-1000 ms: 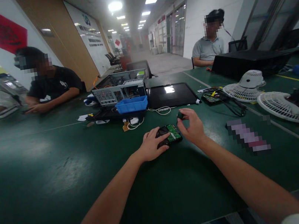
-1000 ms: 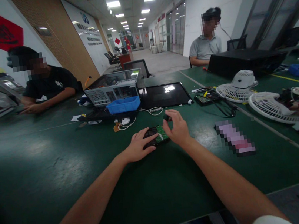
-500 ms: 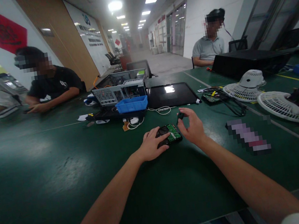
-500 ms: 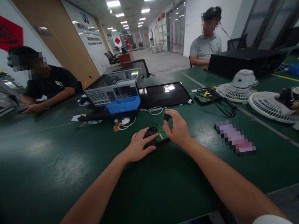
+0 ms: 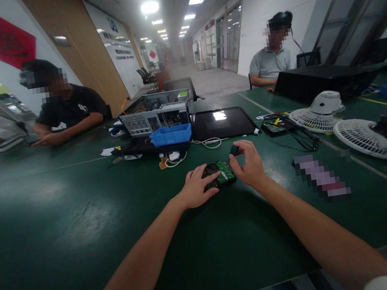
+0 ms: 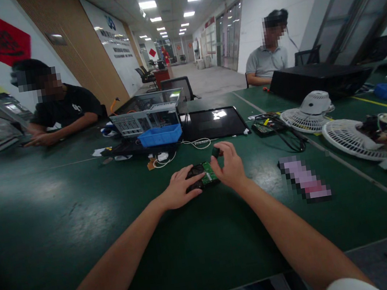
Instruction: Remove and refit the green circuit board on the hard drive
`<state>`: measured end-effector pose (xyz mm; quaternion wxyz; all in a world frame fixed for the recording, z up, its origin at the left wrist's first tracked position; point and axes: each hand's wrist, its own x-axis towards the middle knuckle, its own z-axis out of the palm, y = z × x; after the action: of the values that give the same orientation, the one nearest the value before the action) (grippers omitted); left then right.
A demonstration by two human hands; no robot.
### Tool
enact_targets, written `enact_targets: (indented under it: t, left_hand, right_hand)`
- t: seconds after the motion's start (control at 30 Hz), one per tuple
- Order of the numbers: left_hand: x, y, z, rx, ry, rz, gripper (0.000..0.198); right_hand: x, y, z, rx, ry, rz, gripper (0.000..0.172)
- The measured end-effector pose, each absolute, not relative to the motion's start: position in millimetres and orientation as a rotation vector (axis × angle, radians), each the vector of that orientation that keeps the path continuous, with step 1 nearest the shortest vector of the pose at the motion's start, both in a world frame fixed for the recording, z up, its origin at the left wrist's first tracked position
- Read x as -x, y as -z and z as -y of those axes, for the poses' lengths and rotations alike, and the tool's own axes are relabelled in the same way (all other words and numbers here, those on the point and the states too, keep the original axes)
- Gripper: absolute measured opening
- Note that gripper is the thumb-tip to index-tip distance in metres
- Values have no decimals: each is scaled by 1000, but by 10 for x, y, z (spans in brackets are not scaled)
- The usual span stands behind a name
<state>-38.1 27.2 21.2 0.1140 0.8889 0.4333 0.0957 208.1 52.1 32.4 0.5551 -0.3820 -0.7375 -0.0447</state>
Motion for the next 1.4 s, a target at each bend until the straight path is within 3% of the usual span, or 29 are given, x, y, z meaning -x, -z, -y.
enact_targets:
  t: [0.63, 1.4]
  left_hand:
    - [391, -213, -276, -2592, -290, -1258, 61]
    - [392, -190, -279, -2601, -297, -1262, 60]
  right_hand:
    - [-2067, -321, -557, 869, 103, 1694, 35]
    - [-2086, -330, -542, 893, 78, 1742, 41]
